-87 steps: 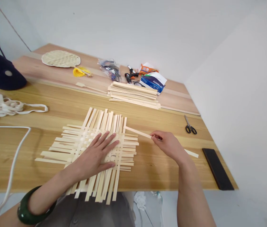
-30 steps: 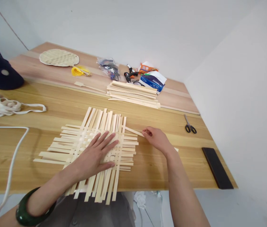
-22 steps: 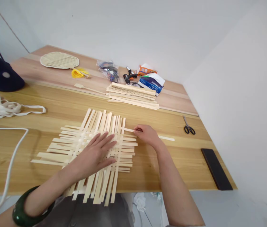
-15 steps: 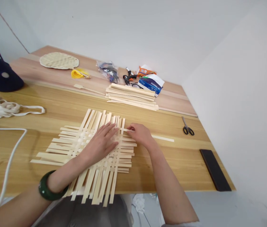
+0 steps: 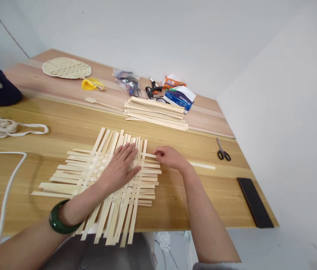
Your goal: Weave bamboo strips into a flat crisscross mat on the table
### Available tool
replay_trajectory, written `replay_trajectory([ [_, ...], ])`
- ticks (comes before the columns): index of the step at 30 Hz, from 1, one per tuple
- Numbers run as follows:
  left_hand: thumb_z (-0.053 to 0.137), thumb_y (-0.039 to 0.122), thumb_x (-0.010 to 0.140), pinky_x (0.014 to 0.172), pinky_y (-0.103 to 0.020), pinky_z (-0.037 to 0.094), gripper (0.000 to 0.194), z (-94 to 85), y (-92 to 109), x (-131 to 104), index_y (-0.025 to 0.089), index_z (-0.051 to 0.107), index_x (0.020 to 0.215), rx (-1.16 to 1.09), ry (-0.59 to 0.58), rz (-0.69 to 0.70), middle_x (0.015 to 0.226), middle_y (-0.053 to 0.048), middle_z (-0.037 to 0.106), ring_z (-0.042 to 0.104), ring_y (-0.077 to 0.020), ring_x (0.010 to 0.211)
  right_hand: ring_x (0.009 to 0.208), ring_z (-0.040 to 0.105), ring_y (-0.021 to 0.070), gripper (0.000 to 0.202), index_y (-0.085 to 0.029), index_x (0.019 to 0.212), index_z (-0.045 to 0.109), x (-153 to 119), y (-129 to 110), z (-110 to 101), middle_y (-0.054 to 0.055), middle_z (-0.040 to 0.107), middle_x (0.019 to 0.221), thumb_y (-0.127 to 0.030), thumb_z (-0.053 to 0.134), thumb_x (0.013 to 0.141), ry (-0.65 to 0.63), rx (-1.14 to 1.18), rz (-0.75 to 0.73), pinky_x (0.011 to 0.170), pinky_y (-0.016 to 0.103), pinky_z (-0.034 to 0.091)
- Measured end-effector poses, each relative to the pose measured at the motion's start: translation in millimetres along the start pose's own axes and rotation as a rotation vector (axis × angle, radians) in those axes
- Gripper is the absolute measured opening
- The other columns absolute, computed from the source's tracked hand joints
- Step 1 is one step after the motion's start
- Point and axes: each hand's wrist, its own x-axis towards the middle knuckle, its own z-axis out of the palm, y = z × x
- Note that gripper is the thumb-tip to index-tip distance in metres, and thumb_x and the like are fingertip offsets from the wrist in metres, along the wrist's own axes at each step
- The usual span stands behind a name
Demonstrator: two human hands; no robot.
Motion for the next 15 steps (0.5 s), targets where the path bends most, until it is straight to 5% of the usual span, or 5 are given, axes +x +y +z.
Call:
replay_trajectory([
  [4,0.043,0.044,0.097,0.123,-0.052,0.022,0.060,-1.1,1,0,0.006,0.042,0.144,0.012,-0.022,-0.003,0.158,-0.019,0.032,0.023,-0.0326,0.149,0.069,0.059,0.0154,0.022,-0.017,0.087,0.069,11,-12,3,0.002,0.069,0.076,-0.036,0.060,0.080,0.002,-0.023,0.040,0.063,0.025,0.041],
  [10,0.045,0.043,0.097,0.123,-0.053,0.021,0.059,-1.1,0,1,0.006,0.043,0.143,-0.014,-0.023,-0.005,0.157,-0.020,0.033,0.024,-0.0333,0.149,0.068,0.058,0.0145,0.012,-0.016,0.077,0.068,17,-18,7,0.001,0.069,0.075,-0.018,0.057,0.072,0.002,-0.060,0.055,0.063,0.025,0.041],
  [15,0.047,0.043,0.096,0.122,-0.055,0.021,0.058,0.8,-2,1,0.008,0.043,0.143,-0.066,0.005,0.001,0.157,-0.020,0.033,0.023,-0.0340,0.149,0.067,0.056,0.0144,0.020,-0.018,0.075,0.068,22,-19,11,0.000,0.067,0.072,-0.037,0.061,0.076,0.017,0.031,0.033,0.064,0.026,0.041],
])
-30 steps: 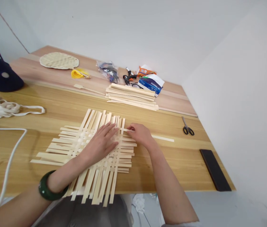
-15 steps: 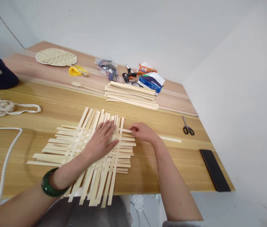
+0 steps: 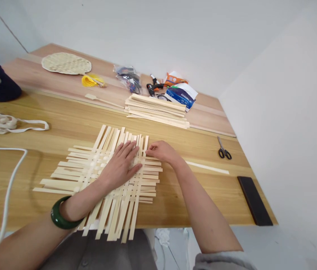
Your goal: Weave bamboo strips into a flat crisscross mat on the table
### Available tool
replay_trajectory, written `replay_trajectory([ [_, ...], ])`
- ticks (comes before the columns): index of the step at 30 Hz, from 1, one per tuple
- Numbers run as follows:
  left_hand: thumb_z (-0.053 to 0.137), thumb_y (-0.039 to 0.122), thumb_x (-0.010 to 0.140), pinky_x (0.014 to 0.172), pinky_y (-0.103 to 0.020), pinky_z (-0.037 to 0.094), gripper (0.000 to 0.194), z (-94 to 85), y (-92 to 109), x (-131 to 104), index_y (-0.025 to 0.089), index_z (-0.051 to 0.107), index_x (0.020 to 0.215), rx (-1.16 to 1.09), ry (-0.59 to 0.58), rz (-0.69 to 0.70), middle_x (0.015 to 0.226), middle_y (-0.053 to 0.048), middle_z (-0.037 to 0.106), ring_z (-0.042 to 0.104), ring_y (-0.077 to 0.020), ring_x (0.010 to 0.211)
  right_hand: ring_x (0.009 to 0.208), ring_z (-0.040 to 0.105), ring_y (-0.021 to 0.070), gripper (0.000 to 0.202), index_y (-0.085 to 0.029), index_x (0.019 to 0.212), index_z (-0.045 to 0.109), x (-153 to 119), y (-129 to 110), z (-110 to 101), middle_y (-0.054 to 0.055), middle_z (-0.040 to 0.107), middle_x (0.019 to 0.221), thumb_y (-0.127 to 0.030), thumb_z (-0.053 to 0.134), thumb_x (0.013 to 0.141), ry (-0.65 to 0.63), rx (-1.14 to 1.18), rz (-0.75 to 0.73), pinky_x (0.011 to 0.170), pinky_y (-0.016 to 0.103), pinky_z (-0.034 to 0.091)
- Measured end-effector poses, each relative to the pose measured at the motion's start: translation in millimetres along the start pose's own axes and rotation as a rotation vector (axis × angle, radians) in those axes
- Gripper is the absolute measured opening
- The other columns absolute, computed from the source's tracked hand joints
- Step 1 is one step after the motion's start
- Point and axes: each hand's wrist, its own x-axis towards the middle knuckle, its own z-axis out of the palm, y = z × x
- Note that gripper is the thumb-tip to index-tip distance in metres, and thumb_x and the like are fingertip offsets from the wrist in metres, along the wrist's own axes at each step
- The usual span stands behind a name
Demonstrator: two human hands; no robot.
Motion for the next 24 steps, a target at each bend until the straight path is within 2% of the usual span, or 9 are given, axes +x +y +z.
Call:
replay_trajectory([
  [7,0.046,0.043,0.096,0.123,-0.052,0.020,0.061,-1.3,1,0,0.007,0.037,0.146,-0.007,-0.002,-0.012,0.157,-0.019,0.033,0.024,-0.0321,0.149,0.057,0.046,0.0103,0.015,-0.018,0.057,0.056,3,-10,3,-0.003,0.055,0.056,-0.026,0.059,0.070,-0.009,0.104,0.140,0.056,0.025,0.036],
  [11,0.045,0.044,0.097,0.124,-0.051,0.020,0.063,-1.9,1,0,0.007,0.036,0.146,-0.012,-0.002,-0.020,0.158,-0.019,0.033,0.024,-0.0312,0.149,0.055,0.042,0.0092,0.024,-0.018,0.058,0.055,2,-13,3,-0.005,0.051,0.055,-0.037,0.062,0.071,-0.028,0.197,0.126,0.056,0.025,0.034],
  [14,0.047,0.042,0.096,0.124,-0.050,0.019,0.063,-2.0,1,0,0.006,0.036,0.146,-0.029,-0.006,-0.027,0.157,-0.019,0.033,0.024,-0.0309,0.149,0.058,0.045,0.0099,0.029,-0.018,0.060,0.057,1,-12,3,-0.004,0.054,0.057,-0.045,0.067,0.067,-0.040,0.248,0.110,0.058,0.025,0.036],
  [17,0.048,0.042,0.096,0.123,-0.052,0.020,0.061,-2.4,1,0,0.008,0.037,0.146,-0.048,0.004,-0.022,0.157,-0.019,0.034,0.026,-0.0312,0.148,0.059,0.046,0.0105,0.033,-0.018,0.058,0.054,0,-10,2,-0.004,0.054,0.058,-0.048,0.068,0.066,-0.032,0.253,0.096,0.058,0.026,0.036],
  [24,0.048,0.041,0.095,0.123,-0.052,0.021,0.058,-2.6,0,0,0.010,0.042,0.143,-0.041,0.005,-0.015,0.157,-0.018,0.034,0.025,-0.0317,0.149,0.056,0.041,0.0095,0.035,-0.018,0.063,0.058,-5,-9,-4,-0.004,0.051,0.056,-0.051,0.065,0.071,-0.088,0.259,0.062,0.054,0.025,0.031],
])
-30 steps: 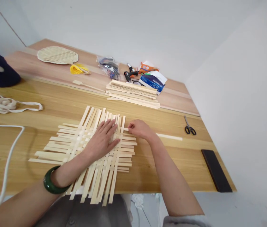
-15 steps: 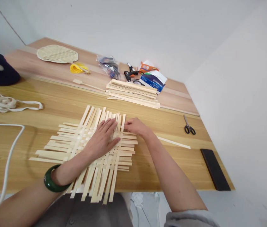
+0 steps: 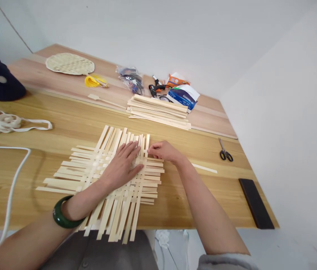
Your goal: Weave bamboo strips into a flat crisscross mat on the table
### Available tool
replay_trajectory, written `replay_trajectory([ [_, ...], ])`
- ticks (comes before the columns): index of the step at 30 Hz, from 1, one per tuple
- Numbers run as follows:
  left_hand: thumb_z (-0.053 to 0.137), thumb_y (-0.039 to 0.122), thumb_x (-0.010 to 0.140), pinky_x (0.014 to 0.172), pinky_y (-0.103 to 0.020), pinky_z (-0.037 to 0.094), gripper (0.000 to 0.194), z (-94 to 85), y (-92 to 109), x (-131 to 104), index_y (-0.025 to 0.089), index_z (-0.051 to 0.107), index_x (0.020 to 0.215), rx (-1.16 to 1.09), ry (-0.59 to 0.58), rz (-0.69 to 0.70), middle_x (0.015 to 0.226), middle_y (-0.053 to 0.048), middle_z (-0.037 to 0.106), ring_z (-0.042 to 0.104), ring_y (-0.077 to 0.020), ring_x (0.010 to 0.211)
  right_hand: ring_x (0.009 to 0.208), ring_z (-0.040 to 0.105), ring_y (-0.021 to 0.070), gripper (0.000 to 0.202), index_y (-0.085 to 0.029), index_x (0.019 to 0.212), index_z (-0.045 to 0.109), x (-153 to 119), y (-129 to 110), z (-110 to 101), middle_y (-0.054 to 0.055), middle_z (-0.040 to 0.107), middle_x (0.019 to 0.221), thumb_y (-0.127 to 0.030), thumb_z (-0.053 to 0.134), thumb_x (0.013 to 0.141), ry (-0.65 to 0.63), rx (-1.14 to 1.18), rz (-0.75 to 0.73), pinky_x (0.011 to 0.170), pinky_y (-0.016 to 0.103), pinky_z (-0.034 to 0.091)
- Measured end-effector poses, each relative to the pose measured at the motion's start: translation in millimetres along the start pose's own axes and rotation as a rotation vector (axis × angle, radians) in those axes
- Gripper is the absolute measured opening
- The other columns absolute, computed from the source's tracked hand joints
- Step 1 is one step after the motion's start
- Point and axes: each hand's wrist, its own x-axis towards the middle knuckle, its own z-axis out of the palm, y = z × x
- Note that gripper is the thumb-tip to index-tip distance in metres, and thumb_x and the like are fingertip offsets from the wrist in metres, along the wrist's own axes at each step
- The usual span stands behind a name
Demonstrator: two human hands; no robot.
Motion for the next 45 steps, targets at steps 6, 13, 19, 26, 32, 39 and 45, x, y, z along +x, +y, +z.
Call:
replay_trajectory([
  [6,0.047,0.042,0.096,0.122,-0.055,0.022,0.057,1.2,-1,-1,0.011,0.042,0.143,-0.017,0.013,0.004,0.157,-0.018,0.033,0.024,-0.0321,0.149,0.056,0.039,0.0090,0.042,-0.018,0.064,0.057,3,4,-1,-0.005,0.048,0.056,-0.058,0.069,0.069,-0.024,0.011,-0.033,0.054,0.025,0.030],
  [13,0.047,0.043,0.096,0.122,-0.054,0.021,0.058,0.8,-1,-1,0.010,0.043,0.143,-0.012,0.009,0.004,0.157,-0.019,0.033,0.024,-0.0318,0.149,0.056,0.038,0.0081,0.043,-0.018,0.062,0.053,5,6,-2,-0.006,0.048,0.058,-0.058,0.066,0.071,-0.030,-0.013,-0.059,0.053,0.024,0.030],
  [19,0.047,0.042,0.095,0.122,-0.054,0.021,0.057,3.2,-3,-1,0.013,0.042,0.143,-0.034,0.034,0.012,0.157,-0.018,0.034,0.025,-0.0318,0.149,0.057,0.039,0.0089,0.042,-0.018,0.064,0.054,5,8,-3,-0.005,0.050,0.060,-0.058,0.064,0.073,-0.036,-0.049,-0.075,0.054,0.024,0.031],
  [26,0.049,0.041,0.095,0.121,-0.054,0.024,0.055,1.1,-2,-1,0.011,0.045,0.141,-0.016,0.043,0.019,0.156,-0.019,0.035,0.027,-0.0325,0.148,0.064,0.045,0.0109,0.023,-0.018,0.073,0.059,6,12,-3,-0.004,0.052,0.067,-0.042,0.060,0.076,-0.067,-0.028,-0.173,0.061,0.024,0.036],
  [32,0.050,0.042,0.094,0.122,-0.054,0.022,0.057,1.2,-2,0,0.010,0.046,0.141,0.004,0.019,0.013,0.157,-0.019,0.034,0.027,-0.0330,0.148,0.065,0.048,0.0112,0.011,-0.017,0.072,0.062,11,4,5,-0.002,0.057,0.069,-0.023,0.052,0.073,-0.046,-0.125,-0.182,0.061,0.024,0.038],
  [39,0.048,0.038,0.096,0.122,-0.052,0.024,0.047,-1.2,-2,-1,0.014,0.050,0.136,-0.055,0.051,0.009,0.156,-0.016,0.037,0.029,-0.0300,0.147,0.067,0.057,0.0128,0.017,-0.018,0.088,0.061,10,6,-3,-0.001,0.063,0.074,-0.021,0.058,0.071,-0.035,-0.017,-0.086,0.063,0.024,0.046],
  [45,0.046,0.030,0.097,0.121,-0.055,0.026,0.044,-2.9,-1,-2,0.012,0.049,0.136,-0.136,0.091,-0.035,0.152,-0.016,0.042,0.033,-0.0283,0.146,0.068,0.057,0.0139,0.009,-0.017,0.073,0.064,7,8,-13,-0.001,0.065,0.071,-0.018,0.058,0.066,0.046,-0.225,-0.073,0.066,0.025,0.044],
])
